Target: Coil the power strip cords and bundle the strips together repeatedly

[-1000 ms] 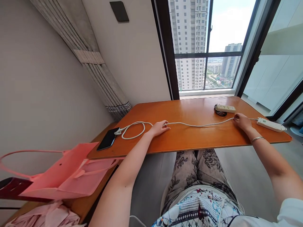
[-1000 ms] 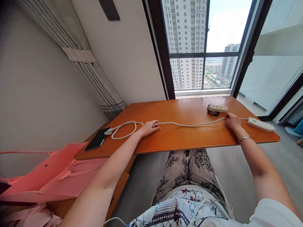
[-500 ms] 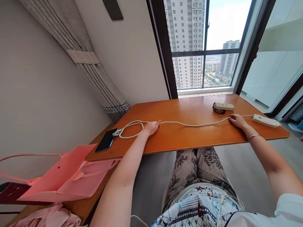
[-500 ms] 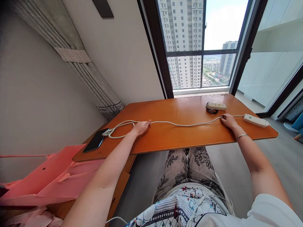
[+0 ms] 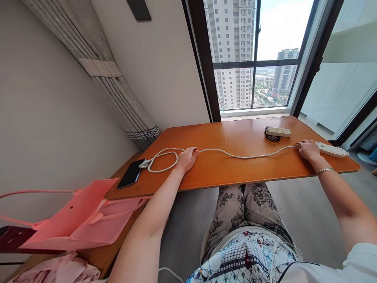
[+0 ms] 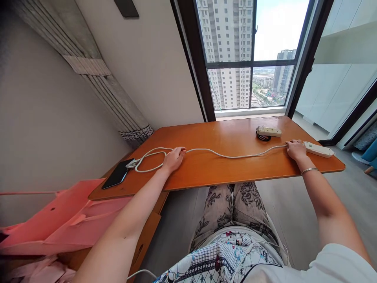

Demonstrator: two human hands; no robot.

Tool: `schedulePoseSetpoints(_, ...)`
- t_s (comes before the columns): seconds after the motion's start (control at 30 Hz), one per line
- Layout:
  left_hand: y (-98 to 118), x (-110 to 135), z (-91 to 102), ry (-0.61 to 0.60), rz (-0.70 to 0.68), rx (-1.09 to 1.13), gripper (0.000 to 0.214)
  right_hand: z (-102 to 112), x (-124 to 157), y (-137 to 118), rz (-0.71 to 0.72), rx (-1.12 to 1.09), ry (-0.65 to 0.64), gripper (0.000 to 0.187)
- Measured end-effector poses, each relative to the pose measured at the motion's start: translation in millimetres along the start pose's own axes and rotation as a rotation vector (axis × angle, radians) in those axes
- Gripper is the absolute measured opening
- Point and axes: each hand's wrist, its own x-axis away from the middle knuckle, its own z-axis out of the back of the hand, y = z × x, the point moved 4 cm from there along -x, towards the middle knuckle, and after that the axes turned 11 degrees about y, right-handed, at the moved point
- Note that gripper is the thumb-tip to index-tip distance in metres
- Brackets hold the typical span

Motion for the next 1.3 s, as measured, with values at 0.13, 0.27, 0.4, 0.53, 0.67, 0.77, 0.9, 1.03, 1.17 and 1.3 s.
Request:
schedulePoseSetpoints(0.13, -10, 7, -1.1, -0.123, -0.001, -0.025, 0.051, 2, -3, 21, -0.079, 0.051, -0.049, 0.045)
schedulePoseSetpoints(0.27, -18, 9, -1.7, -0.163, 0.048, -0.062, 0.054, 3, -15, 28, -0.133, 0.065, -0.080, 0.040)
schedulePoseSetpoints(0.4, -19, 7, -0.7, -0.160, 0.077, -0.102, 0.054, 2, -24, 28, -0.143, 0.070, -0.056, 0.041)
schedulePoseSetpoints(0.53, -16, 5, -1.3, -0.198, 0.073, -0.221, 0.055, -4, -27, 28, -0.129, 0.085, 0.016, 0.043)
schedulePoseSetpoints(0.67, -12, 1, -5.5, -0.194, 0.060, -0.271, 0.053, -11, -32, 22, -0.139, 0.098, -0.014, 0.039)
schedulePoseSetpoints(0.77, -4, -3, -6.4, -0.037, 0.032, -0.183, 0.044, -5, -37, 0, -0.129, 0.002, 0.068, 0.042)
schedulePoseSetpoints(0.9, 17, -5, -4.2, 0.219, -0.031, -0.030, 0.038, 2, -43, -52, -0.055, -0.215, 0.055, 0.046)
schedulePoseSetpoints(1.03, 48, -5, -4.9, 0.290, -0.109, 0.117, 0.035, -2, -46, -100, -0.013, -0.347, -0.044, 0.046)
schedulePoseSetpoints(1.17, 77, 0, -5.1, 0.295, -0.174, 0.230, 0.033, -7, -50, -121, -0.055, -0.466, -0.056, 0.035)
schedulePoseSetpoints(1.3, 101, 8, -6.3, 0.286, -0.239, 0.370, 0.032, -1, -54, -136, -0.078, -0.763, -0.012, 0.025)
